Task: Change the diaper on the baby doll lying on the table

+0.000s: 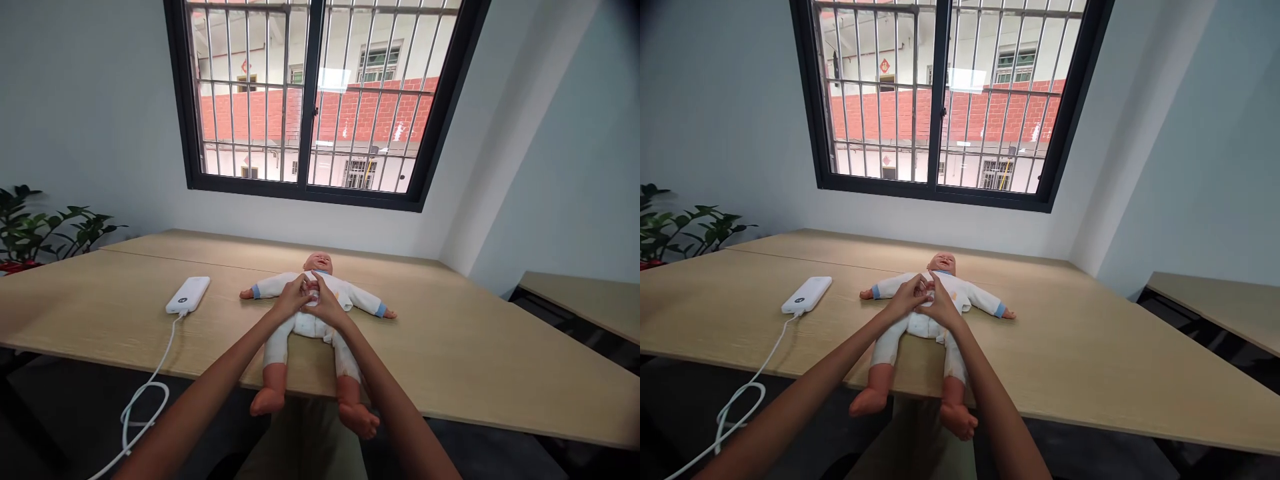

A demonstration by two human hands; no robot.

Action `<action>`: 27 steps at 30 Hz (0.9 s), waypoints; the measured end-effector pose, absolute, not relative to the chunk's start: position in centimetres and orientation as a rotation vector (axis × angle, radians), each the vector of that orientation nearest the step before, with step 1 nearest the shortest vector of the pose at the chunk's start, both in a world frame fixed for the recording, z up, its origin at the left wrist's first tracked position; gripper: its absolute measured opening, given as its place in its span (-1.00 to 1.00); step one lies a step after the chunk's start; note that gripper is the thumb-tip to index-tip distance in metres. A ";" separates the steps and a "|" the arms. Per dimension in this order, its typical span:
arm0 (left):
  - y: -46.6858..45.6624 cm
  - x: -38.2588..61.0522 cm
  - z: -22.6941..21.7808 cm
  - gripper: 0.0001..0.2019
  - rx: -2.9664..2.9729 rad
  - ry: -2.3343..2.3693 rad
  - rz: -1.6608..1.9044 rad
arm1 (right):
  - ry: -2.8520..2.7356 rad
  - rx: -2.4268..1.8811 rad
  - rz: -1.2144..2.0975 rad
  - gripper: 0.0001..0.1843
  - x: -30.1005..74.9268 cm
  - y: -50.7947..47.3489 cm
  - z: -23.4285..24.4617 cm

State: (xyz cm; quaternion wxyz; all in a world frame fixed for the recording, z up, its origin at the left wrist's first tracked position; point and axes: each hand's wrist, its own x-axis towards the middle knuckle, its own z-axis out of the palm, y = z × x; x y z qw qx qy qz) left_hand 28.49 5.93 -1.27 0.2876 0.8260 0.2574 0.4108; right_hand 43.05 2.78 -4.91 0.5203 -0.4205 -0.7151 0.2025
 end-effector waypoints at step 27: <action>5.2 24.9 -4.0 -0.66 2.178 0.680 1.333 | -1.119 -1.203 0.165 -0.51 49.3 -3.0 -5.6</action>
